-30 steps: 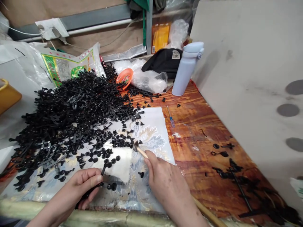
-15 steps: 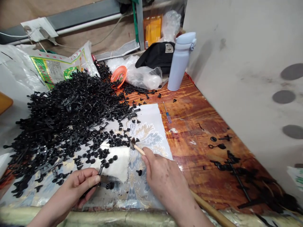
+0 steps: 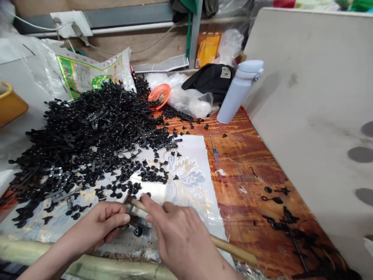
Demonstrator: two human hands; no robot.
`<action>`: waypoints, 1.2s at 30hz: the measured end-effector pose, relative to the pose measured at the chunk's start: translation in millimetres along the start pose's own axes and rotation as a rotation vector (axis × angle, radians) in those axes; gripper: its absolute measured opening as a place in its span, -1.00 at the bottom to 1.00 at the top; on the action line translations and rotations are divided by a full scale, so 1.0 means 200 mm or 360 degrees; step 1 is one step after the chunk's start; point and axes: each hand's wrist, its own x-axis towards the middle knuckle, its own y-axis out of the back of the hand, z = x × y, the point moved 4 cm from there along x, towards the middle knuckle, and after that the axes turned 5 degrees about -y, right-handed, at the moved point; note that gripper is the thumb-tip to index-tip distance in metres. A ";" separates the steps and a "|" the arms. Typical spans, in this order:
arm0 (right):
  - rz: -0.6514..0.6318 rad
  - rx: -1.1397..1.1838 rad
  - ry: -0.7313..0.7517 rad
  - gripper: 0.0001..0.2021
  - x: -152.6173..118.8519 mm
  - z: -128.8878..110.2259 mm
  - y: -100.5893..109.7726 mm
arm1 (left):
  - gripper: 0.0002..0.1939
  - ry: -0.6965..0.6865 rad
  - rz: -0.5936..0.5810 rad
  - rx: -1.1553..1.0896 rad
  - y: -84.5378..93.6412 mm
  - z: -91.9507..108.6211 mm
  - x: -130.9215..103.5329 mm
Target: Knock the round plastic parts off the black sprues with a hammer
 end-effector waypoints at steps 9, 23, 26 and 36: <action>-0.0088 -0.0195 0.0073 -0.55 0.03 0.01 -0.03 | -0.69 -0.0035 -0.0064 0.0105 0.04 0.03 0.02; 0.0029 0.0028 -0.0030 -0.57 0.03 -0.01 -0.01 | -0.70 0.0071 -0.0174 0.0109 0.06 0.02 0.04; -0.0020 -0.0090 -0.0051 -0.55 0.01 -0.01 -0.06 | -0.69 0.0050 -0.0193 0.0110 0.06 0.02 0.04; -0.0032 0.0705 -0.0503 -0.65 0.12 0.09 0.04 | -0.70 -0.0070 -0.0324 0.0082 0.07 0.00 0.04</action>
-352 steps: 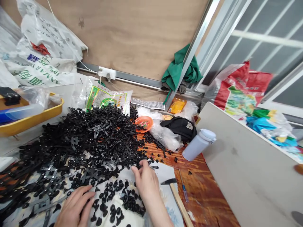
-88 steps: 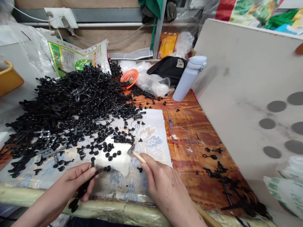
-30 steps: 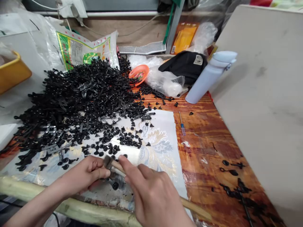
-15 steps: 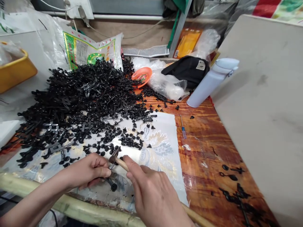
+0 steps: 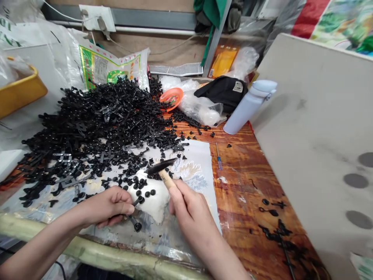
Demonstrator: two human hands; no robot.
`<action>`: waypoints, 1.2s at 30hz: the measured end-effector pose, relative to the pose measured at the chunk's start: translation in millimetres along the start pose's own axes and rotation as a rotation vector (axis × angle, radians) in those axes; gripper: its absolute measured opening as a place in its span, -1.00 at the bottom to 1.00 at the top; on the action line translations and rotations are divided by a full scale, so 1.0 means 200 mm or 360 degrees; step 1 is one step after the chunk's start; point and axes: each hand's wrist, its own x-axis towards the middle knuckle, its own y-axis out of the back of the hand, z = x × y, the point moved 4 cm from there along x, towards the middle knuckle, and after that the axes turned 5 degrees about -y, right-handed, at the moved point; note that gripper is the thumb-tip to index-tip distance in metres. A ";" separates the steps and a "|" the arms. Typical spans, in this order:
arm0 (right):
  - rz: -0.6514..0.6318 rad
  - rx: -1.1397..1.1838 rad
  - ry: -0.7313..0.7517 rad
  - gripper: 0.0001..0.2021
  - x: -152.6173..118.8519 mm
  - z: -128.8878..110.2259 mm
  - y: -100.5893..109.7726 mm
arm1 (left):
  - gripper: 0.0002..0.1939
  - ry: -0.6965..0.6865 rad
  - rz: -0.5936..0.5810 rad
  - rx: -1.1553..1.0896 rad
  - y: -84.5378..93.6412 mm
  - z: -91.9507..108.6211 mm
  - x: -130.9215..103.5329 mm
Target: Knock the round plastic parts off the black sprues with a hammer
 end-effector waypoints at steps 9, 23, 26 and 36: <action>-0.0693 0.0515 -0.0251 -0.80 0.02 -0.04 -0.25 | -0.74 -0.0297 -0.0191 0.0280 -0.10 0.14 -0.17; -0.0121 0.0967 -0.0655 -0.56 -0.17 0.04 -0.20 | -0.62 -0.0574 0.0536 -0.1324 -0.36 0.01 -0.21; -0.0100 0.0936 -0.0669 -0.58 -0.19 0.07 -0.20 | -0.72 -0.0543 0.0507 -0.1272 -0.34 0.04 -0.19; -0.0039 0.0979 -0.0535 -0.58 -0.22 0.12 -0.22 | -0.69 -0.0297 0.0933 -0.1055 -0.29 0.01 -0.15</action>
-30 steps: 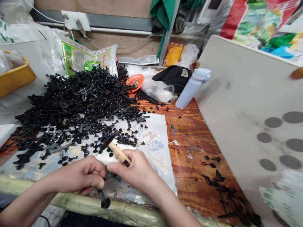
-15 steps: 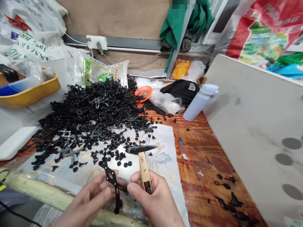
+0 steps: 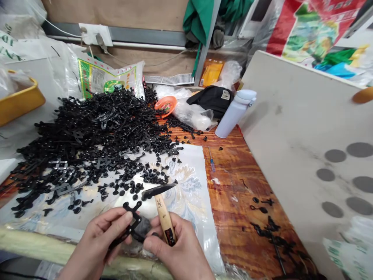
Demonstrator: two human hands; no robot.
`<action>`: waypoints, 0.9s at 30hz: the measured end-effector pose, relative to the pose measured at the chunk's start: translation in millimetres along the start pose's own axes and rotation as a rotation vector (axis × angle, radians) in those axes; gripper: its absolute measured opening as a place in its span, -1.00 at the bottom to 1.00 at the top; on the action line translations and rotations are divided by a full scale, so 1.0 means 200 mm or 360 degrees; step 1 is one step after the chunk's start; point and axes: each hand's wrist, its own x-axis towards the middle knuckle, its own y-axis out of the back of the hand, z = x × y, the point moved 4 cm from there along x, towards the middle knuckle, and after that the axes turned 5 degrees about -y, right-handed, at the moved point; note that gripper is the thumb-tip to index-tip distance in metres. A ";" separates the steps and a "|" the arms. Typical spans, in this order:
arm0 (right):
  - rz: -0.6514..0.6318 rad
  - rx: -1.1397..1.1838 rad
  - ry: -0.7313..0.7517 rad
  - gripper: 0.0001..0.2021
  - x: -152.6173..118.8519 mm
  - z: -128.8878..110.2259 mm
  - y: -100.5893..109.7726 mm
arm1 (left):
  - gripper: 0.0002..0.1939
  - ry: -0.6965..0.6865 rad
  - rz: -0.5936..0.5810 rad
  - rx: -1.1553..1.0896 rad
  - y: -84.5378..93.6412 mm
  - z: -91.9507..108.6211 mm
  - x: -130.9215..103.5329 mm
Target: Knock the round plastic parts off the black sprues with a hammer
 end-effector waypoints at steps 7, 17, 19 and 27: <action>0.0148 -0.0492 0.0120 -0.58 0.04 -0.01 0.17 | -0.68 0.0040 0.0180 0.0099 0.03 -0.02 0.09; 0.0115 -0.0559 0.0164 -0.62 0.05 0.01 0.19 | -0.62 0.0047 0.0190 0.0222 0.02 -0.07 0.14; 0.0114 -0.0557 0.0161 -0.62 0.05 0.01 0.19 | -0.62 0.0066 0.0178 0.0197 0.01 -0.08 0.15; 0.0072 -0.0495 0.0144 -0.62 0.04 0.02 0.18 | -0.62 0.0097 0.0159 0.0127 0.00 -0.08 0.14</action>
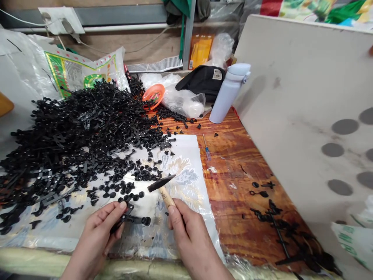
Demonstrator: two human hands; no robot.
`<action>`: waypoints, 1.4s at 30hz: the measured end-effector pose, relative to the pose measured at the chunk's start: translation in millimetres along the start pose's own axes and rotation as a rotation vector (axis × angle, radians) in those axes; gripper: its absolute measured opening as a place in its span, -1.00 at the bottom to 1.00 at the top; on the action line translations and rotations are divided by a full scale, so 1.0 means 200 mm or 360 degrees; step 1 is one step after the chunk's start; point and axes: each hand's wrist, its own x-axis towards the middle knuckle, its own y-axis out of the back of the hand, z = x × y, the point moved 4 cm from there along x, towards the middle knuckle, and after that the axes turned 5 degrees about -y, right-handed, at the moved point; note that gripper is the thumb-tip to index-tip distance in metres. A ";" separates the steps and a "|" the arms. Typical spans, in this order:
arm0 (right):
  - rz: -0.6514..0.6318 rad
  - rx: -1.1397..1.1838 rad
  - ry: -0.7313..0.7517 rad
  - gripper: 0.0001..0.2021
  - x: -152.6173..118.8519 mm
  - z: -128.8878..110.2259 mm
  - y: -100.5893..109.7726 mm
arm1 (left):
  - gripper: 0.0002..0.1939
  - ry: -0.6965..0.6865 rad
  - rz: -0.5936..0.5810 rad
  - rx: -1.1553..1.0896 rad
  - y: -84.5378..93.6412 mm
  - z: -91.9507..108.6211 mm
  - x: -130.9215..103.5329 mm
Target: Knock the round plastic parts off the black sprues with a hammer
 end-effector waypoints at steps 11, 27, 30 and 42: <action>0.0094 0.0080 0.0024 -0.62 -0.02 -0.01 0.01 | -0.63 -0.0106 0.0036 0.0126 0.00 0.00 -0.02; 0.0152 -0.0414 0.0314 -0.70 -0.04 -0.11 0.02 | -0.59 -0.0236 0.0009 0.0307 0.04 -0.03 0.05; 0.0155 -0.0682 0.0517 -0.60 -0.02 -0.16 -0.02 | -0.59 -0.0236 0.0013 0.0263 0.03 -0.03 0.05; 0.0144 -0.1173 0.0843 -0.59 0.01 -0.23 -0.04 | -0.58 -0.0192 -0.0070 0.0304 0.01 0.01 0.04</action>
